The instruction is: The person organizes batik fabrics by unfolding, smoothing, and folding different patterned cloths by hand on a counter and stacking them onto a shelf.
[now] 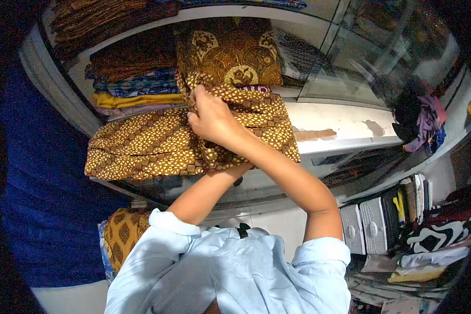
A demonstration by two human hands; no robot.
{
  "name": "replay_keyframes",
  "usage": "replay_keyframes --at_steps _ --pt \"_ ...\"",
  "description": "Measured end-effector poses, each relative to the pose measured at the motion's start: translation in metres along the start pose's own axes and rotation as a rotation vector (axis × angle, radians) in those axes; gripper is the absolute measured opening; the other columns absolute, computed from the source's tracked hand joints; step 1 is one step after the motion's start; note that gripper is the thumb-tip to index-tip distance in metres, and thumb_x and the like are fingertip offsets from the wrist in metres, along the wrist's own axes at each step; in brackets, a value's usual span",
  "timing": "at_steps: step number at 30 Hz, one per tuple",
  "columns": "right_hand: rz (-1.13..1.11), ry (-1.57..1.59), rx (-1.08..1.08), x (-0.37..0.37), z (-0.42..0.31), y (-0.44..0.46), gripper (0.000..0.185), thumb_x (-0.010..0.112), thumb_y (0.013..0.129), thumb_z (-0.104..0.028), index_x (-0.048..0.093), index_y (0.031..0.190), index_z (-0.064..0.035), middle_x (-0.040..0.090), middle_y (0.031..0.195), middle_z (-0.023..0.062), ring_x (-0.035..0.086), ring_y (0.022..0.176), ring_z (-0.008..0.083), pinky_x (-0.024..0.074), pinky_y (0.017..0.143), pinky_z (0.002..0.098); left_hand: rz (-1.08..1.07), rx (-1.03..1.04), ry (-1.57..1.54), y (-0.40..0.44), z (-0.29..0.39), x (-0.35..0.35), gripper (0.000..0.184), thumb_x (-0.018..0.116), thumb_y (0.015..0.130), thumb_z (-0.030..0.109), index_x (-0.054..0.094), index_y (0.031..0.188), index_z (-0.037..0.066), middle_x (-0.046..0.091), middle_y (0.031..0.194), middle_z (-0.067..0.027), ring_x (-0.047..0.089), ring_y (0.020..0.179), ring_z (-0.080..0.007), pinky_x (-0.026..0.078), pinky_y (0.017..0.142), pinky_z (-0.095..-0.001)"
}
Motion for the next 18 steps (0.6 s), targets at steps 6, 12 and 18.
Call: replay_keyframes --at_steps 6,12,18 --pt "-0.446 0.299 0.136 0.002 0.024 -0.019 0.05 0.054 0.087 -0.035 0.044 0.125 -0.0037 0.056 0.112 0.018 0.056 0.1 0.0261 0.0444 0.085 0.0367 -0.152 -0.055 0.108 -0.002 0.008 0.0 0.047 0.053 0.084 0.037 0.05 0.116 0.002 0.053 0.111 -0.0187 0.05 0.107 -0.0318 0.04 0.091 -0.0393" --pt "0.129 -0.18 0.106 -0.073 0.075 -0.056 0.041 0.051 0.089 -0.027 0.047 0.126 -0.0095 0.051 0.121 0.0201 0.048 0.114 0.0305 0.038 0.095 0.0367 -0.456 0.254 -0.03 -0.07 0.053 -0.053 0.04 0.057 0.083 0.032 0.058 0.105 -0.002 0.062 0.093 -0.0194 0.06 0.088 -0.0328 0.046 0.082 -0.0386" --pt "-0.085 -0.632 0.299 -0.034 0.092 -0.086 0.057 0.044 0.086 -0.05 0.037 0.134 -0.0207 0.017 0.144 0.0201 0.019 0.131 0.0394 0.012 0.102 0.0592 0.346 -0.094 0.265 -0.043 0.007 -0.158 0.038 0.06 0.077 0.023 0.055 0.108 0.001 0.052 0.109 -0.0242 0.05 0.102 -0.0392 0.039 0.086 -0.0477"
Point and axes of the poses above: each hand's wrist, its own y-axis towards the middle knuckle, its own x-axis out of the palm, z = x × y, the point moved 7 cm from there along y, towards the middle knuckle
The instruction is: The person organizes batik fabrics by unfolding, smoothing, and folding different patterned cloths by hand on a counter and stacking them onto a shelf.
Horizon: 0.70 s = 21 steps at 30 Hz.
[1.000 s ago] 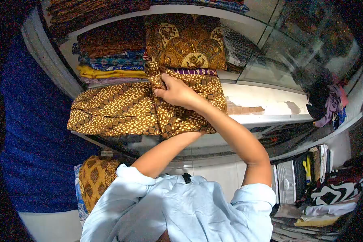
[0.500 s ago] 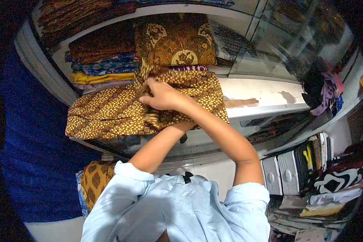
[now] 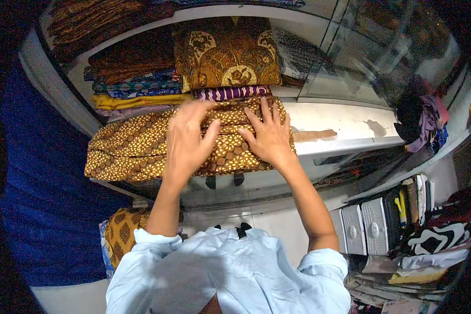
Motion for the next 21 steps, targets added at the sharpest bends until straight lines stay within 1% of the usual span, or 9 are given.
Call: replay_keyframes --at_steps 1,3,4,7,13,17,18,19,21 --pt "-0.008 0.004 0.031 -0.007 -0.001 0.001 0.057 0.044 0.086 -0.05 0.036 0.135 -0.0205 0.018 0.144 0.0202 0.019 0.131 0.0395 0.0121 0.102 0.0591 0.196 0.069 0.266 0.001 -0.006 -0.005 0.047 0.061 0.077 0.021 0.049 0.118 0.002 0.044 0.125 -0.0252 0.041 0.116 -0.0422 0.033 0.094 -0.0517" --pt "0.153 0.071 -0.009 -0.019 -0.007 -0.001 0.057 0.044 0.086 -0.049 0.038 0.134 -0.0186 0.023 0.142 0.021 0.021 0.13 0.0396 0.0123 0.102 0.0586 0.125 -0.016 0.235 0.001 -0.03 0.009 0.063 0.06 0.077 0.022 0.034 0.132 0.006 0.021 0.14 -0.0229 0.018 0.127 -0.0472 0.019 0.099 -0.0608" --pt "0.154 0.054 -0.026 -0.015 -0.009 -0.002 0.057 0.043 0.086 -0.05 0.039 0.133 -0.018 0.024 0.141 0.0211 0.021 0.13 0.0395 0.0124 0.102 0.0584 0.075 -0.009 0.29 -0.004 -0.035 0.016 0.068 0.06 0.077 0.023 0.029 0.135 0.007 0.019 0.142 -0.0228 0.018 0.128 -0.0469 0.017 0.101 -0.0613" --pt "-0.003 0.038 -0.018 0.01 -0.008 -0.008 0.058 0.04 0.087 -0.051 0.039 0.133 -0.0162 0.03 0.138 0.022 0.022 0.13 0.0391 0.0123 0.103 0.0574 -0.298 -0.159 0.263 -0.021 -0.062 0.05 0.064 0.047 0.086 0.038 0.027 0.137 0.005 0.022 0.141 -0.0237 0.016 0.13 -0.043 0.014 0.102 -0.0613" --pt "0.097 0.013 0.08 -0.004 0.003 -0.009 0.061 0.039 0.086 -0.054 0.038 0.134 -0.0167 0.031 0.138 0.0215 0.025 0.13 0.0367 0.0123 0.104 0.0557 -0.246 -0.183 0.31 -0.029 -0.066 0.039 0.065 0.04 0.088 0.045 0.03 0.136 0.003 0.024 0.14 -0.0238 0.017 0.131 -0.0412 0.01 0.104 -0.0578" --pt "-0.017 -0.008 0.101 0.007 0.012 -0.008 0.059 0.041 0.086 -0.052 0.038 0.133 -0.0166 0.032 0.137 0.0209 0.028 0.129 0.033 0.0161 0.103 0.0554 -0.3 -0.171 0.305 -0.033 -0.076 0.052 0.064 0.038 0.088 0.046 0.03 0.135 0.003 0.026 0.139 -0.0246 0.019 0.13 -0.0413 0.011 0.105 -0.0555" --pt "0.023 0.077 0.195 -0.008 0.018 -0.009 0.063 0.046 0.084 -0.051 0.039 0.131 -0.0101 0.038 0.132 0.0227 0.032 0.127 0.033 0.021 0.102 0.053 -0.297 -0.168 0.277 -0.035 -0.073 0.046 0.065 0.037 0.088 0.046 0.03 0.135 0.002 0.027 0.138 -0.026 0.02 0.13 -0.042 0.011 0.106 -0.0543" --pt "0.277 0.083 0.159 -0.023 0.028 -0.007 0.064 0.052 0.081 -0.049 0.046 0.123 -0.0013 0.049 0.119 0.0234 0.043 0.115 0.0355 0.0313 0.095 0.0502 -0.28 -0.175 0.279 -0.036 -0.071 0.039 0.065 0.036 0.089 0.047 0.029 0.136 0.004 0.025 0.139 -0.0254 0.019 0.13 -0.0415 0.011 0.106 -0.0529" --pt "0.192 -0.075 0.324 -0.032 0.05 -0.014 0.058 0.056 0.08 -0.046 0.054 0.11 0.0039 0.055 0.105 0.0227 0.049 0.1 0.0359 0.037 0.086 0.0477 -0.251 -0.189 0.283 -0.04 -0.068 0.028 0.066 0.035 0.089 0.049 0.026 0.138 0.006 0.023 0.141 -0.0243 0.018 0.131 -0.0405 0.011 0.107 -0.05"
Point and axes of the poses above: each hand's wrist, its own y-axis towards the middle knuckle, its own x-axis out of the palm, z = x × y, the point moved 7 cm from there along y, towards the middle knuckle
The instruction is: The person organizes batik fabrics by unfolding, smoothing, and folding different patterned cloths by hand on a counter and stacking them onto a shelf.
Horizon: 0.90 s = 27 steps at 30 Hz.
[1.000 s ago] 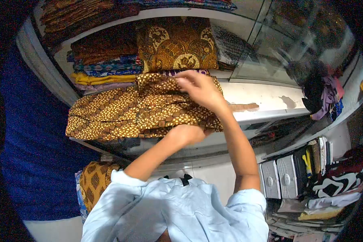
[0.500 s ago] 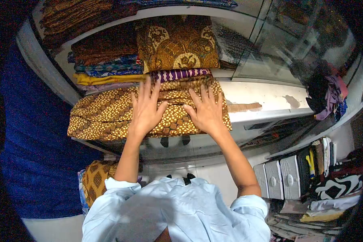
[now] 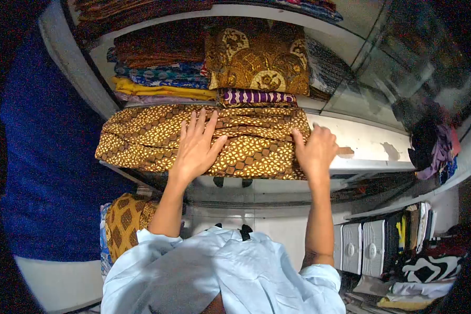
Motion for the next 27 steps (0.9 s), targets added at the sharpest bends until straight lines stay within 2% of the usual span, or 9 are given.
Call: replay_keyframes --at_steps 3,7,10,14,16,18,19,22,27 --pt "-0.091 -0.013 -0.012 0.006 0.005 -0.002 0.049 0.059 0.079 -0.043 0.058 0.091 0.0045 0.057 0.096 0.0241 0.051 0.092 0.0379 0.0398 0.079 0.0469 -0.025 0.021 0.043 -0.001 0.002 0.013 0.063 0.036 0.089 0.045 0.028 0.136 0.003 0.025 0.138 -0.0275 0.021 0.13 -0.0418 0.013 0.107 -0.0507" --pt "-0.274 0.348 0.023 0.027 0.02 0.012 0.041 0.061 0.081 -0.033 0.047 0.093 0.0032 0.059 0.077 0.0209 0.059 0.072 0.0317 0.044 0.065 0.0393 0.017 0.035 0.063 -0.001 0.004 0.02 0.061 0.04 0.088 0.04 0.03 0.135 0.002 0.026 0.137 -0.0299 0.022 0.128 -0.0436 0.015 0.106 -0.0511" --pt "-0.292 0.504 0.045 0.019 0.008 0.013 0.04 0.063 0.079 -0.026 0.045 0.097 0.0045 0.06 0.096 0.0243 0.06 0.089 0.038 0.0452 0.076 0.0413 0.037 0.035 0.056 -0.002 0.005 0.019 0.059 0.042 0.087 0.035 0.031 0.134 0.001 0.026 0.136 -0.0301 0.022 0.128 -0.0442 0.016 0.106 -0.0512" --pt "-0.392 1.088 0.111 0.018 -0.001 0.017 0.042 0.066 0.076 -0.015 0.039 0.105 0.0004 0.061 0.096 0.0192 0.061 0.088 0.0298 0.0461 0.076 0.0353 0.038 0.041 0.051 -0.004 0.005 0.018 0.059 0.043 0.087 0.034 0.031 0.134 0.001 0.026 0.136 -0.03 0.023 0.128 -0.0444 0.017 0.106 -0.0511" --pt "-0.143 0.614 -0.054 -0.015 -0.017 0.019 0.055 0.066 0.075 -0.013 0.037 0.121 -0.0028 0.058 0.103 0.0187 0.057 0.095 0.0318 0.0445 0.083 0.0353 0.049 0.033 0.056 -0.002 0.006 0.016 0.059 0.043 0.086 0.034 0.031 0.134 0.001 0.027 0.136 -0.0299 0.023 0.127 -0.0443 0.017 0.105 -0.0513" --pt "0.274 -0.015 -0.32 -0.068 -0.086 -0.004 0.076 0.07 0.067 -0.011 0.03 0.132 -0.0088 0.036 0.13 0.0203 0.028 0.126 0.0367 0.0221 0.102 0.0505 0.045 0.025 0.076 -0.003 0.008 0.015 0.059 0.044 0.086 0.034 0.031 0.134 0.001 0.027 0.136 -0.0299 0.023 0.127 -0.044 0.017 0.105 -0.0516" --pt "0.286 0.071 -0.434 -0.07 -0.11 -0.009 0.073 0.07 0.066 -0.008 0.034 0.13 -0.0085 0.036 0.131 0.0188 0.029 0.126 0.0366 0.0199 0.101 0.0558 0.03 0.016 0.078 -0.003 0.009 0.015 0.058 0.042 0.087 0.033 0.031 0.134 0.001 0.026 0.136 -0.03 0.022 0.128 -0.0434 0.017 0.105 -0.0518" --pt "0.081 0.169 -0.636 -0.024 -0.166 -0.03 0.05 0.052 0.082 -0.02 0.039 0.128 -0.0061 0.034 0.135 0.0188 0.028 0.128 0.0366 0.0194 0.102 0.0541 0.021 0.057 0.023 -0.002 0.003 0.014 0.057 0.043 0.084 0.03 0.036 0.13 -0.001 0.029 0.135 -0.0302 0.025 0.127 -0.0439 0.018 0.104 -0.0546" --pt "-0.299 0.36 -0.625 0.04 -0.173 -0.045 0.059 0.038 0.09 -0.039 0.03 0.134 -0.0011 0.031 0.137 0.023 0.027 0.128 0.0376 0.0152 0.105 0.0516 -0.084 0.048 0.047 -0.013 -0.019 0.002 0.049 0.039 0.087 0.022 0.035 0.133 0.005 0.028 0.14 -0.0203 0.024 0.13 -0.0368 0.016 0.106 -0.0525"
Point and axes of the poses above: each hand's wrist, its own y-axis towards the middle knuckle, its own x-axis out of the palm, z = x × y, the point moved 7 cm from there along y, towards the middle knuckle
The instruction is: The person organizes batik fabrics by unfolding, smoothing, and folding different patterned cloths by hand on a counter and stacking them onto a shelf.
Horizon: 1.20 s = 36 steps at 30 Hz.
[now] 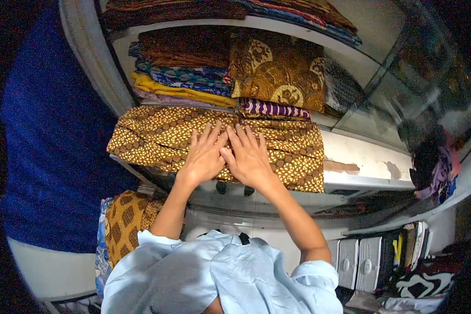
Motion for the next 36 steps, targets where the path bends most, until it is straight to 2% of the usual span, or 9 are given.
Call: replay_keyframes --at_steps 5,6,12,17,22,23,29,31,36 --pt "0.069 -0.015 0.002 -0.013 -0.011 0.006 0.065 0.036 0.089 -0.046 0.03 0.134 0.0007 0.029 0.138 0.0229 0.024 0.13 0.0365 0.0126 0.106 0.0509 -0.016 -0.116 -0.121 -0.002 -0.024 -0.016 0.044 0.04 0.09 0.023 0.04 0.131 0.01 0.034 0.137 -0.018 0.028 0.129 -0.0346 0.016 0.106 -0.0515" --pt "-0.107 -0.038 0.043 0.008 -0.009 0.006 0.067 0.036 0.089 -0.048 0.031 0.133 0.0021 0.029 0.138 0.0226 0.024 0.13 0.0358 0.0117 0.106 0.0508 0.033 -0.152 -0.02 -0.004 -0.034 -0.021 0.042 0.04 0.09 0.025 0.042 0.129 0.008 0.037 0.135 -0.017 0.031 0.128 -0.0336 0.018 0.105 -0.052" --pt "0.164 -0.078 -0.05 -0.013 -0.041 0.013 0.07 0.043 0.087 -0.048 0.03 0.132 0.0045 0.03 0.137 0.0241 0.024 0.13 0.0364 0.0139 0.106 0.05 0.27 -0.342 0.161 -0.016 -0.094 -0.046 0.04 0.049 0.084 0.02 0.051 0.12 0.003 0.046 0.127 -0.0193 0.04 0.119 -0.0355 0.025 0.1 -0.0518" --pt "-0.2 -0.066 -0.064 0.041 -0.081 0.03 0.067 0.045 0.088 -0.041 0.026 0.133 0.0049 0.028 0.137 0.026 0.021 0.131 0.0372 0.0145 0.108 0.0467 0.443 -0.317 0.114 -0.023 -0.121 -0.058 0.03 0.051 0.08 0.008 0.056 0.108 0.0 0.053 0.115 -0.0206 0.047 0.11 -0.0368 0.035 0.096 -0.0449" --pt "0.228 0.247 -0.289 0.026 -0.128 0.068 0.052 0.041 0.086 -0.02 0.029 0.131 0.0058 0.033 0.133 0.0256 0.031 0.125 0.0391 0.019 0.105 0.0485 0.624 -0.321 0.011 -0.038 -0.138 -0.083 0.027 0.049 0.074 -0.008 0.059 0.099 -0.002 0.055 0.104 -0.0203 0.05 0.1 -0.0358 0.04 0.088 -0.0412" --pt "0.146 0.201 -0.285 0.044 -0.132 0.071 0.052 0.041 0.086 -0.02 0.03 0.13 0.0058 0.033 0.134 0.025 0.031 0.125 0.0391 0.0192 0.105 0.0487 0.641 -0.334 0.064 -0.042 -0.14 -0.089 0.027 0.049 0.074 -0.009 0.059 0.098 -0.002 0.055 0.105 -0.0204 0.049 0.101 -0.0355 0.039 0.09 -0.0408" --pt "-0.018 0.215 -0.189 0.067 -0.148 0.078 0.053 0.041 0.087 -0.023 0.029 0.132 0.0043 0.032 0.136 0.0235 0.029 0.127 0.0378 0.0212 0.104 0.0494 0.613 -0.709 0.48 -0.068 -0.166 -0.109 0.053 0.069 0.067 0.018 0.047 0.114 0.006 0.051 0.114 -0.0181 0.044 0.109 -0.0356 0.035 0.087 -0.047" --pt "0.059 0.246 -0.238 0.068 -0.159 0.085 0.053 0.04 0.088 -0.024 0.029 0.133 0.0031 0.03 0.137 0.0234 0.027 0.128 0.0371 0.0192 0.105 0.0491 0.323 -0.986 0.169 -0.072 -0.184 -0.11 0.058 0.072 0.066 0.026 0.047 0.114 0.005 0.055 0.108 -0.0191 0.05 0.103 -0.0367 0.037 0.085 -0.0472" --pt "-0.039 0.243 -0.266 0.092 -0.169 0.089 0.054 0.042 0.086 -0.022 0.029 0.133 0.0024 0.032 0.136 0.0229 0.028 0.128 0.0352 0.0175 0.105 0.0499 0.352 -0.864 0.272 -0.065 -0.191 -0.116 0.048 0.07 0.067 0.026 0.049 0.104 0.003 0.057 0.097 -0.0196 0.057 0.088 -0.04 0.045 0.076 -0.0465"
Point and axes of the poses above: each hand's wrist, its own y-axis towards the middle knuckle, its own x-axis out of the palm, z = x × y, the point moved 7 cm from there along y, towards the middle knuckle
